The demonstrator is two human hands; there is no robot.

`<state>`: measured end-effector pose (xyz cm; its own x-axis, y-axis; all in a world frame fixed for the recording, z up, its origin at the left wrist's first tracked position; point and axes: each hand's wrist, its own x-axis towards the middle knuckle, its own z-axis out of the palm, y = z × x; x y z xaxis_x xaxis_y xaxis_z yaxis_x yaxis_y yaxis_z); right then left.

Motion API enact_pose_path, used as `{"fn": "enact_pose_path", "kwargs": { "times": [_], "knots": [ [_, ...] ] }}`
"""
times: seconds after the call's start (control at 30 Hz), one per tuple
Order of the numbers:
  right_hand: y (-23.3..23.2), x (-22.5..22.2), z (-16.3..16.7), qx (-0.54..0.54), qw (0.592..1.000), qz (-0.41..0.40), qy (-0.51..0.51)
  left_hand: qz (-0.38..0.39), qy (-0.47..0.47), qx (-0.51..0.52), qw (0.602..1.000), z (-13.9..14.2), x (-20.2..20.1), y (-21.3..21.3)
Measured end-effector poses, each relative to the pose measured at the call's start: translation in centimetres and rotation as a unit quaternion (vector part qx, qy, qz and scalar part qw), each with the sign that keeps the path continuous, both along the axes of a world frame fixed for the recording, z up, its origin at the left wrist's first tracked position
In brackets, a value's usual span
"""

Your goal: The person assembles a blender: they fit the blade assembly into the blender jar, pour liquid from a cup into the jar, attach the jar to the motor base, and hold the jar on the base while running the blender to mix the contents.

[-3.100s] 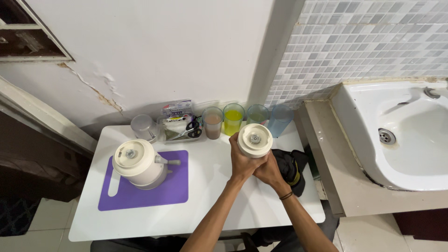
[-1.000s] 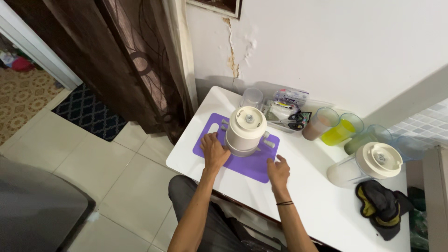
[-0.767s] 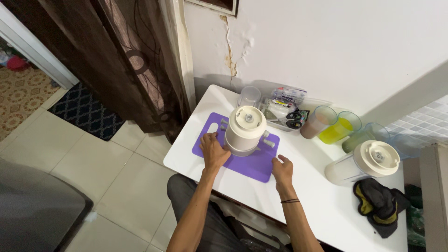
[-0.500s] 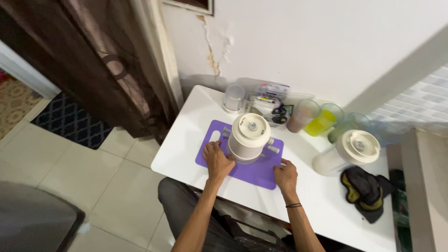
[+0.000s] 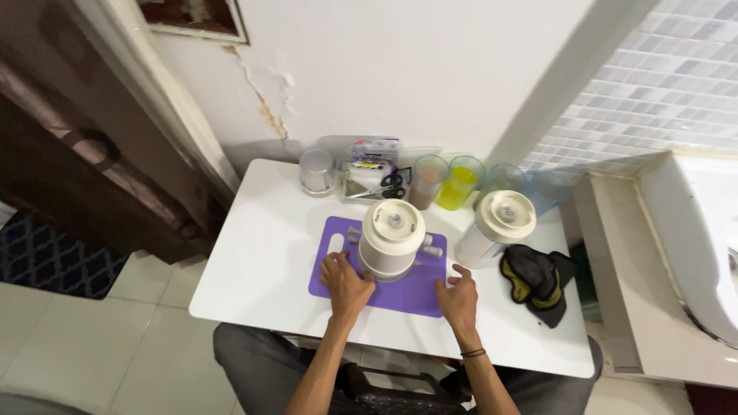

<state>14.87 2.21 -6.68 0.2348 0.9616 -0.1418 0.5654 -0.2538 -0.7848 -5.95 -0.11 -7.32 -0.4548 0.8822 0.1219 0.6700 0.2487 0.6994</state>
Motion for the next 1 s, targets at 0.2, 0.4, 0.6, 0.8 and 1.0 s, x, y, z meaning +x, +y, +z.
{"fn": "enact_pose_path", "kwargs": {
  "times": [0.2,0.4,0.6,0.8,1.0],
  "knots": [
    [0.9,3.8,0.3,0.193,0.979,-0.063,-0.014,-0.049,0.023,-0.038,0.998,-0.3,1.0,0.2],
    [3.9,5.6,1.4,0.323,0.946,0.026,0.027,-0.097,0.041,-0.068,0.992,0.0,2.0,0.3],
    [5.3,5.9,2.7,0.201,0.976,0.013,0.078,-0.099,0.029,-0.010,0.995,0.1,2.5,1.8],
    [5.0,4.5,0.7,0.360,0.930,-0.062,-0.031,-0.063,0.081,-0.026,0.994,-0.8,3.8,2.0],
    [-1.5,1.1,-2.6,0.148,0.978,0.066,-0.131,-0.075,0.093,0.113,0.986,-2.0,3.9,2.3]
  ]
}}
